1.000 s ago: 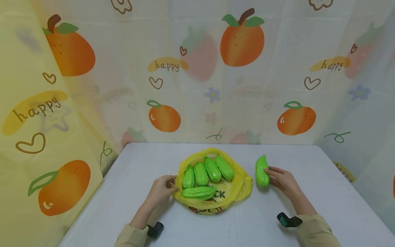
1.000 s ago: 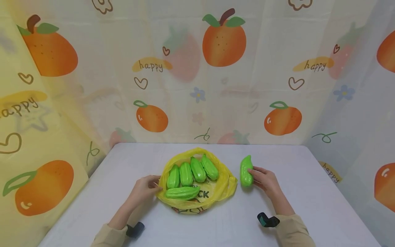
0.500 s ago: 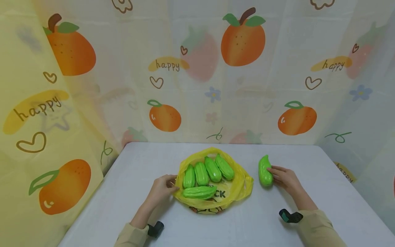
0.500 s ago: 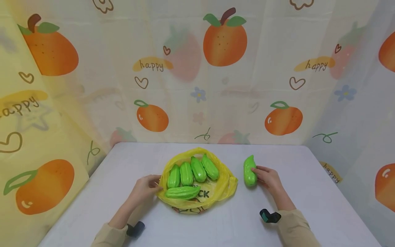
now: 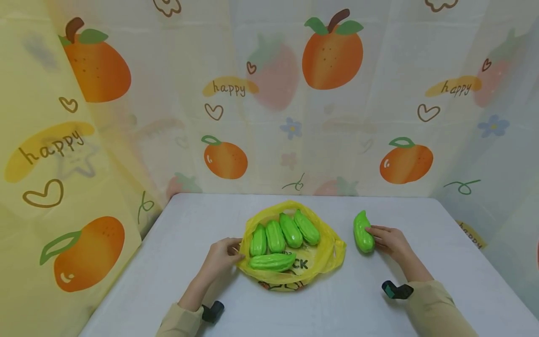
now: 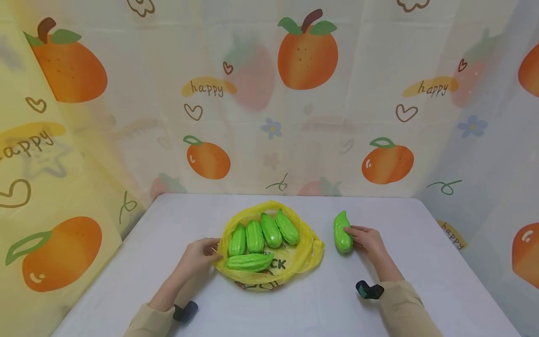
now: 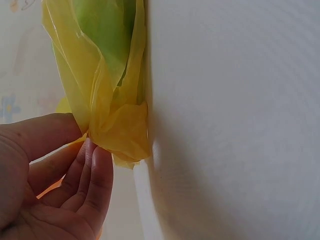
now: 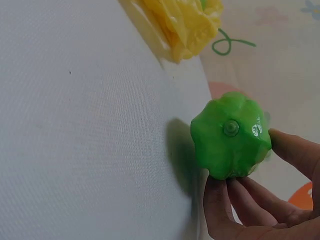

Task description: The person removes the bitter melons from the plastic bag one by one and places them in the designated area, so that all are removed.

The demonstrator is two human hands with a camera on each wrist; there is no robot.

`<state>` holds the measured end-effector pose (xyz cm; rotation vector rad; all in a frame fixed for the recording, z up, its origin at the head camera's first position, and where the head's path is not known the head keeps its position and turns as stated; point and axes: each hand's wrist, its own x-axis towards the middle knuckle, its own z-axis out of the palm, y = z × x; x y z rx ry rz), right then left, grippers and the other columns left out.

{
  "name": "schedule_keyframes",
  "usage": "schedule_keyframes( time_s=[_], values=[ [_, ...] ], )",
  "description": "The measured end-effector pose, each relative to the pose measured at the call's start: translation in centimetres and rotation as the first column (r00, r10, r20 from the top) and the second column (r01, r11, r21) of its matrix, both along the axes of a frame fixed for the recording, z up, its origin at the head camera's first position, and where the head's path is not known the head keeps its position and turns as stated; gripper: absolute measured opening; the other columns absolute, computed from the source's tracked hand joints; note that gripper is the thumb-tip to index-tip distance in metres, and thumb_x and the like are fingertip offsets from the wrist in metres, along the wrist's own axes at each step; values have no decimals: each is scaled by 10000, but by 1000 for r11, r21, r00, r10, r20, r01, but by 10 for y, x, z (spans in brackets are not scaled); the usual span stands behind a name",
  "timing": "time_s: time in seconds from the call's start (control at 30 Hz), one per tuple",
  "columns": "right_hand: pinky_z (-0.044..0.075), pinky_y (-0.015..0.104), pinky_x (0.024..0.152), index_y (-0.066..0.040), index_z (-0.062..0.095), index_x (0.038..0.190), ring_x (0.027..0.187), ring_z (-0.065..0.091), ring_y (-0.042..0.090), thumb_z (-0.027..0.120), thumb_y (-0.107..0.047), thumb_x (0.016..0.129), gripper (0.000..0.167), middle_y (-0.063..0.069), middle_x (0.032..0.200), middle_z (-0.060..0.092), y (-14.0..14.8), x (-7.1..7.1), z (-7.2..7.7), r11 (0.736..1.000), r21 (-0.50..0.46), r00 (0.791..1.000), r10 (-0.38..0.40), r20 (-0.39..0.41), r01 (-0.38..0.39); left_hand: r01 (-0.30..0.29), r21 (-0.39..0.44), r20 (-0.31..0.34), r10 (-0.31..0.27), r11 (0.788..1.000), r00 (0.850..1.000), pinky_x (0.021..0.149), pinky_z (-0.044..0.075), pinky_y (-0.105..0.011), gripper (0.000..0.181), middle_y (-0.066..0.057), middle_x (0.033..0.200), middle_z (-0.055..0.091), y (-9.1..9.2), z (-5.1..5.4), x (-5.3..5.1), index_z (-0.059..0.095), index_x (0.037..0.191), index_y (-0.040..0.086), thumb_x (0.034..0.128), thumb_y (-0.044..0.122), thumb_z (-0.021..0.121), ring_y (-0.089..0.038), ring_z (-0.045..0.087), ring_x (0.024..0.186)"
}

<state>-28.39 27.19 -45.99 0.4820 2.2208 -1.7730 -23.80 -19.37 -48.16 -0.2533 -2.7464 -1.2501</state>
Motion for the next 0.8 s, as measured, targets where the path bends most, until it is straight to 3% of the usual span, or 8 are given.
schedule_keyframes(
  time_s=[0.53, 0.8],
  values=[
    [366, 436, 1083, 77, 303, 1434, 1334, 373, 358, 641, -339, 889, 765, 271, 1502, 259, 2, -7, -4, 1000, -1, 999, -29, 19, 29, -4, -9, -2, 4, 1000, 1000, 654, 518, -227, 396, -46, 897, 672, 0, 1, 0, 669, 1138, 7, 755, 48, 761, -122, 625, 766],
    [403, 423, 1056, 82, 338, 1417, 1193, 497, 283, 651, -340, 881, 751, 270, 1482, 304, 1, -6, -5, 999, 26, 999, -43, 12, 42, -3, -2, 4, 3, 1000, 1000, 657, 514, -227, 394, -47, 897, 671, 2, 3, 1, 669, 1135, 5, 753, 40, 759, -125, 624, 768]
  ],
)
